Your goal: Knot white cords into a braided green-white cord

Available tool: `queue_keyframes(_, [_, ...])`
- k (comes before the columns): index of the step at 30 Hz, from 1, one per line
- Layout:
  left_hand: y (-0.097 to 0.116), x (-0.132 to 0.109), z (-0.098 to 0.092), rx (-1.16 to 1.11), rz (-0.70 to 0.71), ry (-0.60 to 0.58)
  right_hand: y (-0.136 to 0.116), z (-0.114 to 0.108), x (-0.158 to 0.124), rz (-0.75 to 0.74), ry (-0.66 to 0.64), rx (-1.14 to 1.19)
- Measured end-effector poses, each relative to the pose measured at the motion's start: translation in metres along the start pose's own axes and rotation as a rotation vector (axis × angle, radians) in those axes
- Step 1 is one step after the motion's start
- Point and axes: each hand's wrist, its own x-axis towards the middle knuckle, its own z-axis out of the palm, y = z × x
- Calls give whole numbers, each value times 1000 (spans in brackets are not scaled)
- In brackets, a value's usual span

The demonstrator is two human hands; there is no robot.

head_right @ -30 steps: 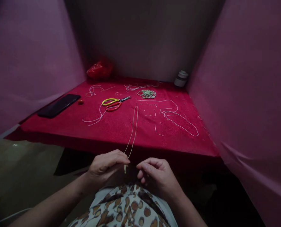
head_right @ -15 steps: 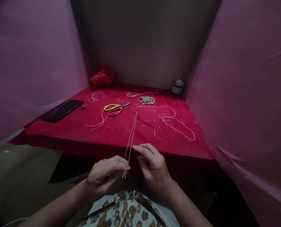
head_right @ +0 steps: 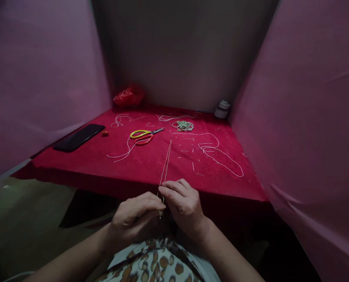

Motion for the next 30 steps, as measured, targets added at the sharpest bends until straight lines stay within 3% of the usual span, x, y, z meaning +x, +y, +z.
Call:
queue_keyframes(16, [2,5,0,8,-27,-39,0,-3,-4,-8,-19,-15])
queue_keyframes(30, [1,5,-1,151,113,-59,1,-4,-5,30,-9,-11])
